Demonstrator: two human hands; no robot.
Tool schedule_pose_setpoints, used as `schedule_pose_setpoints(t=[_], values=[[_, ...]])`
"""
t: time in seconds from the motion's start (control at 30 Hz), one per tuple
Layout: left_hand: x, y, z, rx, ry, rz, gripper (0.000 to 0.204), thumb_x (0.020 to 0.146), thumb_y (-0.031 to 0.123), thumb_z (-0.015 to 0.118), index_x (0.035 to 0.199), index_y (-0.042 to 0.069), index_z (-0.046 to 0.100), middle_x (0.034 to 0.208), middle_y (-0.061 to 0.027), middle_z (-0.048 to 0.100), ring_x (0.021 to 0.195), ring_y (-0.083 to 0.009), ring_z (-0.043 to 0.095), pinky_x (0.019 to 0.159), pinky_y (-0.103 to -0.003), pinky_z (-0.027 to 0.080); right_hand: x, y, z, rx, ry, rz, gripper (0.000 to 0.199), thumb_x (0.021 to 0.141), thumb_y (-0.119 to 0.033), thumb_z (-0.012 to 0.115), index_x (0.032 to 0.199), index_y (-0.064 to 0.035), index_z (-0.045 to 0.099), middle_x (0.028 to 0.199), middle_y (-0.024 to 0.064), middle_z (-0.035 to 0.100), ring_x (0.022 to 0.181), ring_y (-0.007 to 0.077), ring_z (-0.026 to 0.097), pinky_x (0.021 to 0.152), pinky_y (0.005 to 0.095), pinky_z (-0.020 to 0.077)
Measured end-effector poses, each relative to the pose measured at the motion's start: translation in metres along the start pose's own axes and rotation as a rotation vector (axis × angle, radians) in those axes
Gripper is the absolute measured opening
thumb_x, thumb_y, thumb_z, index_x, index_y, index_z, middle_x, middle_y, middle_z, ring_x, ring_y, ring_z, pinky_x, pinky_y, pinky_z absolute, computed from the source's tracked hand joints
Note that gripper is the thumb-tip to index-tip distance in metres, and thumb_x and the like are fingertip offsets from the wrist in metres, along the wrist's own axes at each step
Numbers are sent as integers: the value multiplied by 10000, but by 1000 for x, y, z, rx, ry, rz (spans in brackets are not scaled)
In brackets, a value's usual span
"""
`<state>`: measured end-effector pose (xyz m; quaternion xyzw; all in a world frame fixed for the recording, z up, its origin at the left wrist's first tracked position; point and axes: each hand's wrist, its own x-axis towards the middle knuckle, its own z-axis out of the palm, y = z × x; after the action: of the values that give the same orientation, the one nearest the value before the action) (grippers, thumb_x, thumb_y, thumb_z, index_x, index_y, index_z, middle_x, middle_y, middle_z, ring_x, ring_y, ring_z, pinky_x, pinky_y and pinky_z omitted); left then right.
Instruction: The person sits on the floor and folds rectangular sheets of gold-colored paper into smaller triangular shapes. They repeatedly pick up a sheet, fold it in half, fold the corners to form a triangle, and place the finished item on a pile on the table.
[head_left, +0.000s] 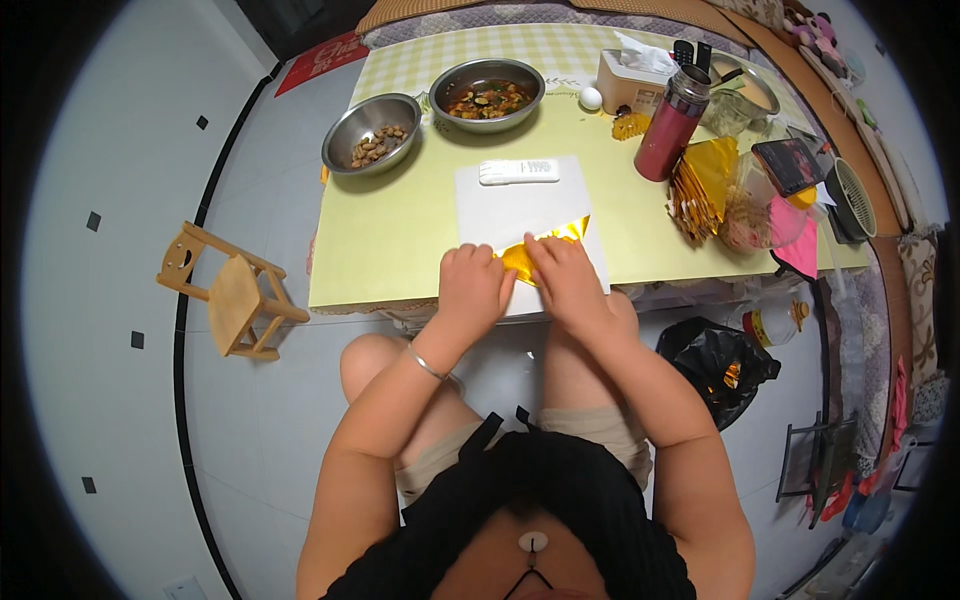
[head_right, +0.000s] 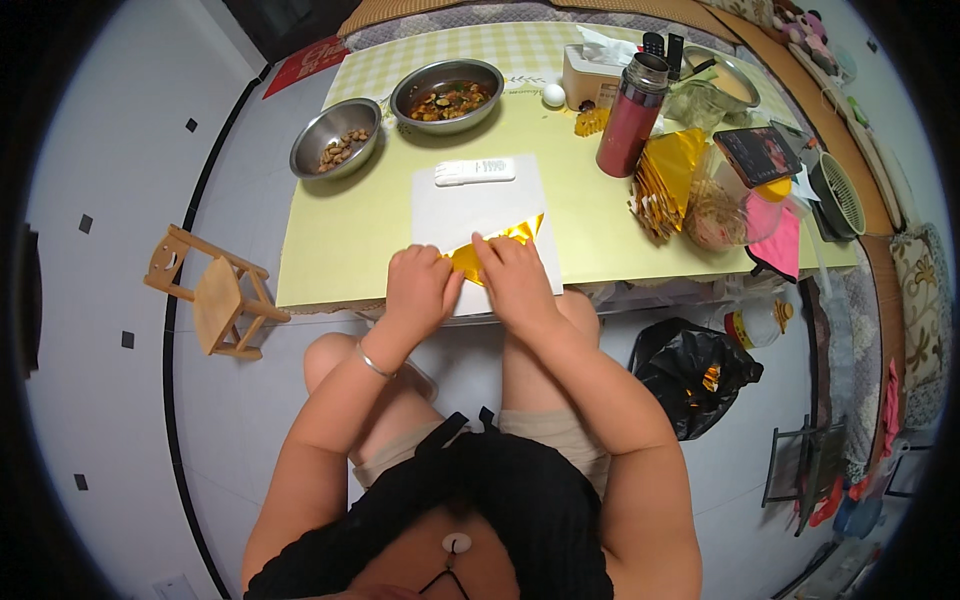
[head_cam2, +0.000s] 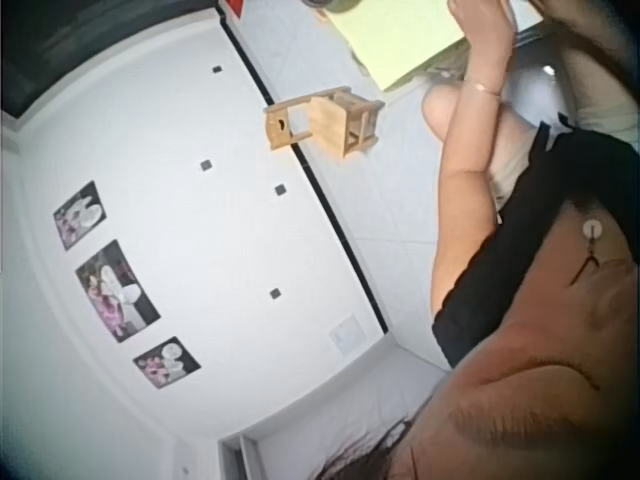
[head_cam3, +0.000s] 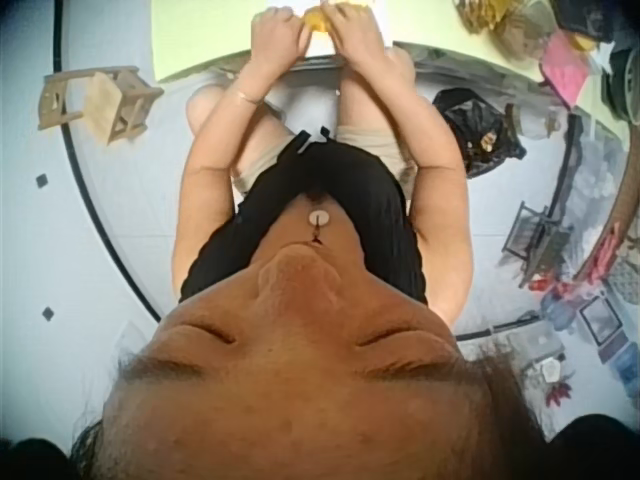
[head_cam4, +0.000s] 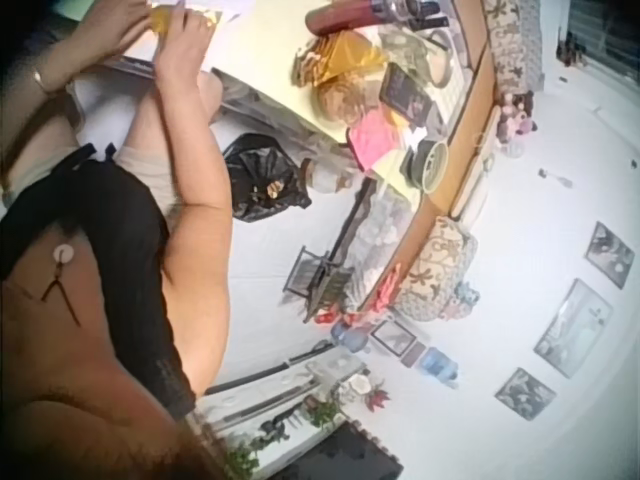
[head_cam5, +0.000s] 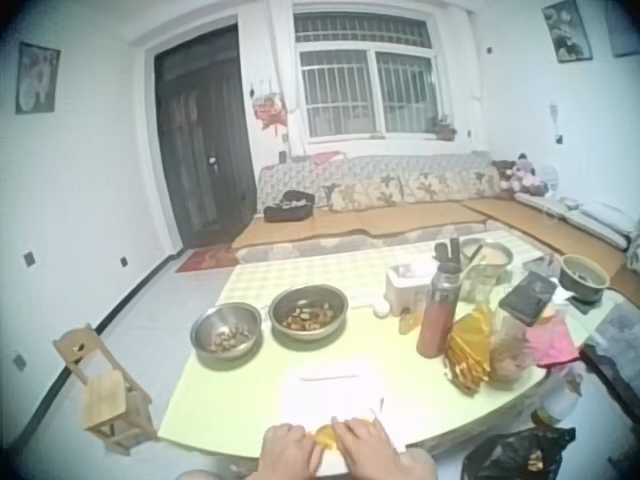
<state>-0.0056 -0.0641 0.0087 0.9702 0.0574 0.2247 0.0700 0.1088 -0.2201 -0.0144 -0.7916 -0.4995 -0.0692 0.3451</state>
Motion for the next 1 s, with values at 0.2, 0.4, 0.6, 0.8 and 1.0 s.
schedule_pose_setpoints(t=[0.2, 0.4, 0.6, 0.8, 1.0], values=[[32, -4, 8, 24, 152, -86, 279, 736, 195, 811, 920, 38, 671, 905, -145, 633, 1045, -355, 569, 930, -465, 422, 34, 25, -37, -95, -109, 107, 665, 890, -14, 583, 1525, -131, 423, 1409, 194, 534, 1202, 371, 598, 931, 434, 534], [53, -3, 8, 36, -103, -98, 215, 742, 136, 759, 910, 35, 672, 982, -168, 653, 1025, -387, 574, 971, -513, 416, 57, 59, -37, -251, -116, -253, 723, 831, 16, 632, 1516, -119, 444, 1280, 123, 617, 1237, 327, 555, 1240, 527, 242], [42, 18, 13, -27, -282, -28, 172, 838, 46, 611, 988, 4, 685, 1077, -177, 668, 1015, -366, 628, 853, -422, 541, 56, 60, -41, -169, -341, -354, 416, 890, -69, 580, 1299, -80, 652, 1182, 102, 668, 1167, 296, 590, 1197, 480, 344], [3, 20, 31, -92, -147, 70, 543, 848, 46, 571, 1374, -77, 525, 1482, -263, 487, 1390, -440, 456, 1169, -502, 366, 23, 72, -30, -61, -274, -149, 447, 1015, -208, 534, 1436, -58, 526, 1527, 142, 489, 1442, 312, 418, 1219, 441, 302], [-3, 22, 9, -143, -241, 150, 695, 832, 115, 592, 1506, 31, 442, 1591, -214, 371, 1480, -449, 313, 1205, -580, 253, 19, 65, -40, -119, -362, -79, 618, 990, -282, 583, 1540, -62, 404, 1628, 145, 349, 1517, 314, 305, 1244, 464, 231]])
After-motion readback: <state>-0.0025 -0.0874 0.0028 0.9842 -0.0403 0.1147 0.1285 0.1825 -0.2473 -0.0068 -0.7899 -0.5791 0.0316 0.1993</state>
